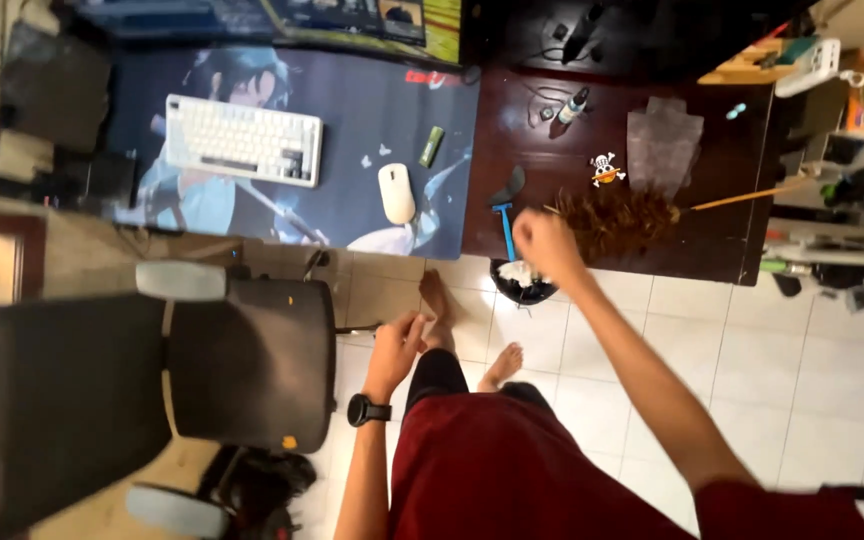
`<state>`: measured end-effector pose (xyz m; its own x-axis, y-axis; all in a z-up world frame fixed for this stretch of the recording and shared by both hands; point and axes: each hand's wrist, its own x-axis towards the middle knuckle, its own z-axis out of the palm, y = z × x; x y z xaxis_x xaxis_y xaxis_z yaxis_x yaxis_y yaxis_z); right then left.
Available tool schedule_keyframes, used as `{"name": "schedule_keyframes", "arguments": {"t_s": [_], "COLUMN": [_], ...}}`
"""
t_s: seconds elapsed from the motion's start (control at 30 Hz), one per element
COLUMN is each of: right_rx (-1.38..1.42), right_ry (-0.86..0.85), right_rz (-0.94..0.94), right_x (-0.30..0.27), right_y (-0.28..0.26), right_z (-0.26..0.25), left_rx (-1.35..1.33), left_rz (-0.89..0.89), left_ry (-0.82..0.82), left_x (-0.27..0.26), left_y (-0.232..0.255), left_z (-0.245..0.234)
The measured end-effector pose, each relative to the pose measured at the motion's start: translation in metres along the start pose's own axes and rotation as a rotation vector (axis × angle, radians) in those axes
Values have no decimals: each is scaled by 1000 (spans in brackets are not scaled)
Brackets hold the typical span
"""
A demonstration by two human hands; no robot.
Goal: Organizing and handling various small personal items near a desk, including a keychain, duster, and tools.
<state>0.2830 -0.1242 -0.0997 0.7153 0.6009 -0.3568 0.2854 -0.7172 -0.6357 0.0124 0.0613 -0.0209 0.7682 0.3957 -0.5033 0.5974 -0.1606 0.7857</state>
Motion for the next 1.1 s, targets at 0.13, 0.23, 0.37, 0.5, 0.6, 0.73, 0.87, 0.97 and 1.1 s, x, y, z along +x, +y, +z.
{"name": "schedule_keyframes", "arguments": {"t_s": [0.13, 0.23, 0.37, 0.5, 0.6, 0.73, 0.87, 0.97, 1.1], "right_rx": [-192, -302, -313, -314, -1, 100, 369, 526, 645], "right_ry": [290, 346, 411, 362, 184, 227, 50, -50, 0], "right_rz": [25, 215, 338, 366, 101, -44, 36, 44, 60], "right_x": [121, 185, 223, 202, 162, 108, 74, 54, 24], "right_y": [24, 46, 63, 43, -25, -87, -114, -102, -61], "right_z": [7, 16, 42, 41, 10, -15, -32, -46, -85], "left_rx": [-58, -46, 4, 56, 63, -36, -121, -60, 46], "left_rz": [65, 50, 58, 53, 62, 313, 516, 542, 499], "left_ry": [-44, -117, -192, -258, -259, -243, -345, -526, -643], "left_x": [42, 73, 112, 141, 166, 196, 216, 230, 235], "left_y": [23, 42, 65, 63, 59, 69, 122, 125, 131], "left_z": [-31, -58, -94, -117, -122, -104, -77, -50, -43]}}
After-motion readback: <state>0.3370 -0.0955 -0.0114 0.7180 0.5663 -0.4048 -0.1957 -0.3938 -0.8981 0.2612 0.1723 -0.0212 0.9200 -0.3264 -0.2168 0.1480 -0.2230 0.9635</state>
